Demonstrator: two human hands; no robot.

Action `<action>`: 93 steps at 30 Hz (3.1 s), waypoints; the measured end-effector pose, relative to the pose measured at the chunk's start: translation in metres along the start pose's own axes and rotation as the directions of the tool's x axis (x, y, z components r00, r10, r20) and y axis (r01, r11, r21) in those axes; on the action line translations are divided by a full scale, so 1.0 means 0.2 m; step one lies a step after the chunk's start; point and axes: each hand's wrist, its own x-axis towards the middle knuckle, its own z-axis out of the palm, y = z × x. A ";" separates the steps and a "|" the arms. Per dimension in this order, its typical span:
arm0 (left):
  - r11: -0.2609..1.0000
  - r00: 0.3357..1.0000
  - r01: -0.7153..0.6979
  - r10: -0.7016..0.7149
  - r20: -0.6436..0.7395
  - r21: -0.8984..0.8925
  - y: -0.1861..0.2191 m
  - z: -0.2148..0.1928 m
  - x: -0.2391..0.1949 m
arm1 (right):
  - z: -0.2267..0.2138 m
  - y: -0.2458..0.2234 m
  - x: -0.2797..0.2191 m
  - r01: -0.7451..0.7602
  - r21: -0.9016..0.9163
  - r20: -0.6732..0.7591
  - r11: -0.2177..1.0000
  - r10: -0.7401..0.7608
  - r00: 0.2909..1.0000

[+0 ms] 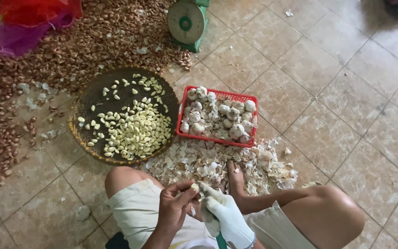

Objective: The person sits on the floor and peels garlic cloves using a small knife. They separate the cloves from the bulb, remove the skin, and place the peeled cloves into a woven basket while discarding the skins onto the floor.

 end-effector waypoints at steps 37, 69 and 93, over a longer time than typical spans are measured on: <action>0.943 0.969 -0.201 0.150 0.198 0.265 0.15 0.02 -0.24 | 0.00 0.03 -0.13 0.017 0.072 0.180 0.997 -0.030 0.983; 0.967 0.981 -0.106 0.064 -0.184 -0.230 0.37 -0.11 0.58 | -0.63 0.72 0.51 0.024 -0.132 -0.287 0.991 -0.061 0.956; 0.493 0.726 -0.683 0.379 0.573 0.539 0.22 0.24 0.00 | -0.04 -0.09 0.04 -0.094 0.040 0.068 0.995 0.092 0.993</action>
